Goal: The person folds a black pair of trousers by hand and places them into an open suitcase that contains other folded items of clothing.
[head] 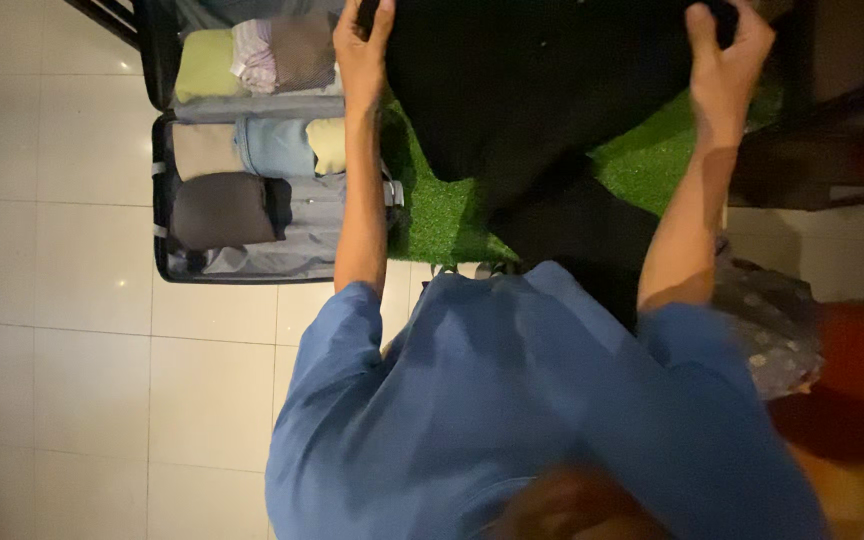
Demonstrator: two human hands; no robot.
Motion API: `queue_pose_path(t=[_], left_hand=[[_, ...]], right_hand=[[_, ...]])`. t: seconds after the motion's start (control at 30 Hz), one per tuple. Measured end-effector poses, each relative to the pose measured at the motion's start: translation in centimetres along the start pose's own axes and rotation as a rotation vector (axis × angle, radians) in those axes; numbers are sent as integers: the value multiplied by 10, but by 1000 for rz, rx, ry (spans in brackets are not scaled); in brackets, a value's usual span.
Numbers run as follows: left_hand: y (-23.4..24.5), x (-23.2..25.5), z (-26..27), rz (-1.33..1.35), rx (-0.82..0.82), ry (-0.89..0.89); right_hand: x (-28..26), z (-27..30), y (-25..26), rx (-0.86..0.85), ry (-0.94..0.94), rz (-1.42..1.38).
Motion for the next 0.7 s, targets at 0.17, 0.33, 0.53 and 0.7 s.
queue_pose_path(t=[0.17,0.33,0.53,0.7], left_hand=[[-15,54,-5,237,-191,-65],[-23,59,-11,93,-341,-96],[-21,63,-20,77,-314,-87],[-18,56,-23,5,-292,-115]], right_hand=[[-32,-13,7,94,287,-154],[-83,-12,-1,43,411,-36],[-139,13,-28,-294,619,368],[-98,21,-43,-431,486,438]])
Point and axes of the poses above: each hand's wrist, its own z-axis away from the middle knuckle, its own y-axis out of the back of the hand, x = y × z, the point moved 7 cm from there along -z, towards the middle knuckle, and after that the axes turned 4 degrees about -x, right-handed, at the moved point
